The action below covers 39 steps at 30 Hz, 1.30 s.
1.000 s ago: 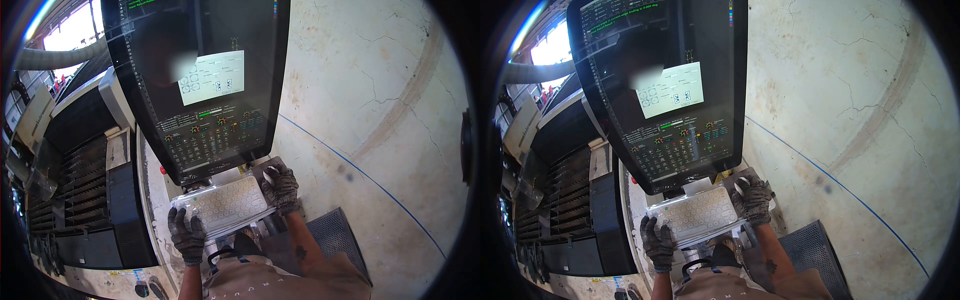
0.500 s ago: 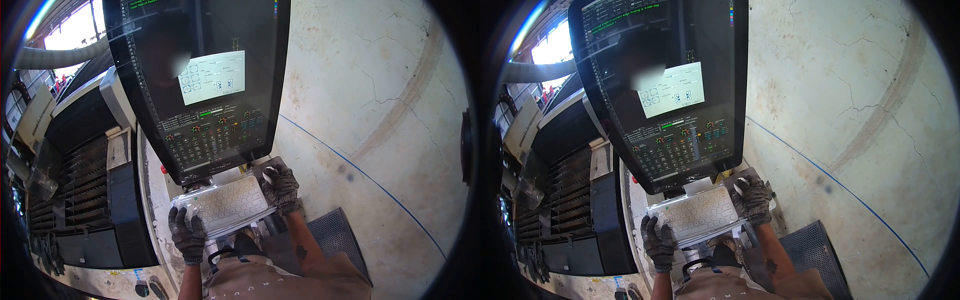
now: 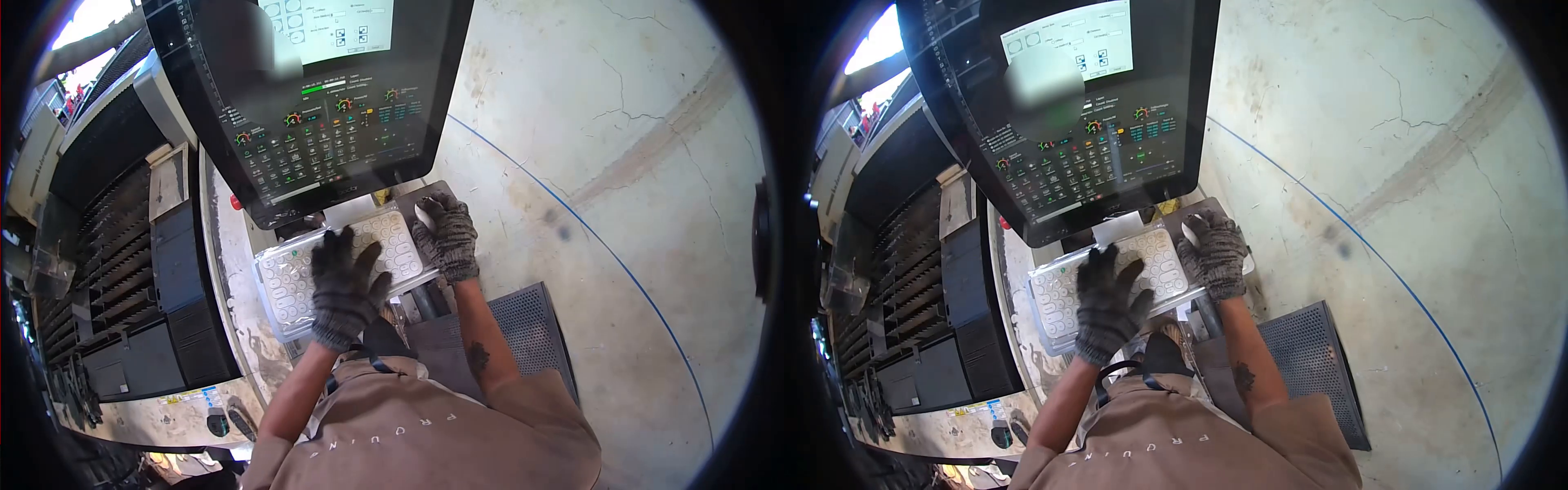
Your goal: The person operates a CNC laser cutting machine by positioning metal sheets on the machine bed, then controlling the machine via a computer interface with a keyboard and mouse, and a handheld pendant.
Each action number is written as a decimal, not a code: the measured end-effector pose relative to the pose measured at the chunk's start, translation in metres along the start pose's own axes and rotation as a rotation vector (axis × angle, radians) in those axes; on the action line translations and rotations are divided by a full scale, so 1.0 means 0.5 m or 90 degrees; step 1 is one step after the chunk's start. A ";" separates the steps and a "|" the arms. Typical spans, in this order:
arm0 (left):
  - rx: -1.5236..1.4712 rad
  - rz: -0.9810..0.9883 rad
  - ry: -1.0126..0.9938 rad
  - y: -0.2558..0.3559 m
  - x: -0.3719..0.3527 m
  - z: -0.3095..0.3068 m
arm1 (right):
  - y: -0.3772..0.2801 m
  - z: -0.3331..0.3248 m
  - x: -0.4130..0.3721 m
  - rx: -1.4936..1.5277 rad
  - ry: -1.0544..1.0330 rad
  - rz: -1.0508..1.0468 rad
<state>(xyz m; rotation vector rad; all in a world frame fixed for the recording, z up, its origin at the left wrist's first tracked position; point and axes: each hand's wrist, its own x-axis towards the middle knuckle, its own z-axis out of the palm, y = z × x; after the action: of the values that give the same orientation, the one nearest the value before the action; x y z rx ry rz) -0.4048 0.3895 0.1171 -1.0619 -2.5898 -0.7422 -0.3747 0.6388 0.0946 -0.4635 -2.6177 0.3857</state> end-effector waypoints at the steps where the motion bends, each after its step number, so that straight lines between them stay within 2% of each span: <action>1: 0.011 0.002 -0.026 0.011 0.024 0.018 | 0.005 0.003 0.002 -0.009 0.008 -0.017; 6: 0.032 0.002 -0.043 0.026 0.071 0.060 | 0.004 -0.002 0.001 -0.009 -0.029 0.003; 8: 0.007 -0.044 -0.048 0.022 0.065 0.056 | 0.004 -0.005 0.000 -0.019 -0.050 0.024; 13: 0.034 -0.052 0.000 -0.021 0.015 0.031 | -0.004 -0.006 0.000 -0.024 0.008 -0.011; 17: 0.042 -0.068 -0.023 -0.020 -0.026 0.012 | 0.003 0.003 0.003 -0.031 -0.002 -0.006; 31: 0.043 -0.059 -0.002 0.002 0.004 0.041 | 0.008 0.006 -0.001 -0.028 0.019 -0.025; 39: 0.081 -0.136 0.050 -0.023 -0.032 0.014 | 0.007 0.006 0.003 -0.027 0.025 -0.030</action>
<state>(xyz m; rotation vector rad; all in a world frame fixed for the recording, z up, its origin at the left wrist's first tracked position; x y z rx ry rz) -0.4020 0.3771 0.1006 -0.7129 -2.6693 -0.6414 -0.3767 0.6420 0.0912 -0.4183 -2.5978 0.3043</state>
